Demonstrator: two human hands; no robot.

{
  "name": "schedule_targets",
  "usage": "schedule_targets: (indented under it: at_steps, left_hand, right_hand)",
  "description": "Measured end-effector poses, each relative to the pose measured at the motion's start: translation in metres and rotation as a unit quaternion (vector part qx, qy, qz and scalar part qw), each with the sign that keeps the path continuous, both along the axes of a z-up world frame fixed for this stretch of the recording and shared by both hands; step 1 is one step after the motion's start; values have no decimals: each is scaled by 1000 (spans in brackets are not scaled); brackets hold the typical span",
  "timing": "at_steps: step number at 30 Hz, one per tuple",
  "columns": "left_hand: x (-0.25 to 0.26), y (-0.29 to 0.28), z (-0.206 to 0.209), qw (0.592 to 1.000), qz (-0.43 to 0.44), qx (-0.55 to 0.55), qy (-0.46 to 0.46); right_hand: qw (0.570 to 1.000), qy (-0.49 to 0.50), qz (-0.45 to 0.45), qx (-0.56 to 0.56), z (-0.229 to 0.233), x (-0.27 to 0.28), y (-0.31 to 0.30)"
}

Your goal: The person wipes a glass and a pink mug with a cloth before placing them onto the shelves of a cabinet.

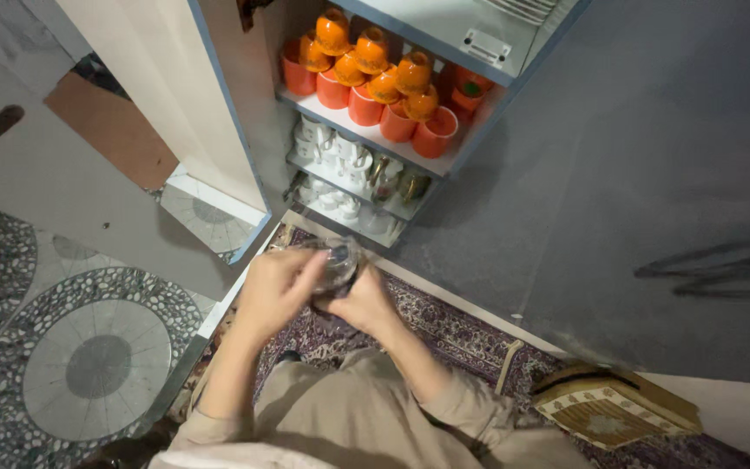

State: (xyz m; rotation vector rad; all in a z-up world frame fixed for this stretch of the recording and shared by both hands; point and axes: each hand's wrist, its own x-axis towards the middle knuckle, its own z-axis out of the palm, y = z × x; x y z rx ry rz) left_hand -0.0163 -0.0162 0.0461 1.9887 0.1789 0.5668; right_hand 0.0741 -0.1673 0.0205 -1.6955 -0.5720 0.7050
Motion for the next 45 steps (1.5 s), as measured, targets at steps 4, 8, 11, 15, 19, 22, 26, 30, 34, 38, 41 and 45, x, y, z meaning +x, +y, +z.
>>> schedule_targets:
  at_steps: [4,8,11,15,19,22,26,30,34,38,41,45]
  left_hand:
    - [6,-42,32,981,149,122,-30]
    - [9,-34,17,980,170,20,-104]
    - [15,-17,-11,951,35,-264,-156]
    - [24,-10,-31,886,-12,-443,-134]
    - [24,-14,-33,914,37,-391,-106]
    - [22,-20,-13,976,67,-157,-138]
    - [23,-53,20,957,208,149,-132]
    - [22,-56,17,946,217,174,-164]
    - [23,-16,-22,975,69,-168,-130]
    - [21,-12,-36,882,19,-459,-108]
    - [25,-13,-34,850,84,-493,-163]
    - [27,-11,-34,769,213,-556,-233]
  right_hand:
    - [966,-191,-68,-159,39,-8,1]
    - [992,-123,16,3,21,-3,-11]
    - [952,256,126,114,-6,8,-26]
    - [804,540,177,174,-38,18,-32]
    - [828,506,186,151,-31,17,-30]
    - [995,-59,75,39,-12,16,-12]
    - [947,-311,-70,-34,16,5,-7]
    - [954,-257,-75,-138,22,4,-9]
    - [965,206,99,129,3,12,-24]
    - [915,355,137,136,-13,13,-36]
    - [910,367,143,127,-11,24,-40]
    - [913,369,26,172,-12,40,-47]
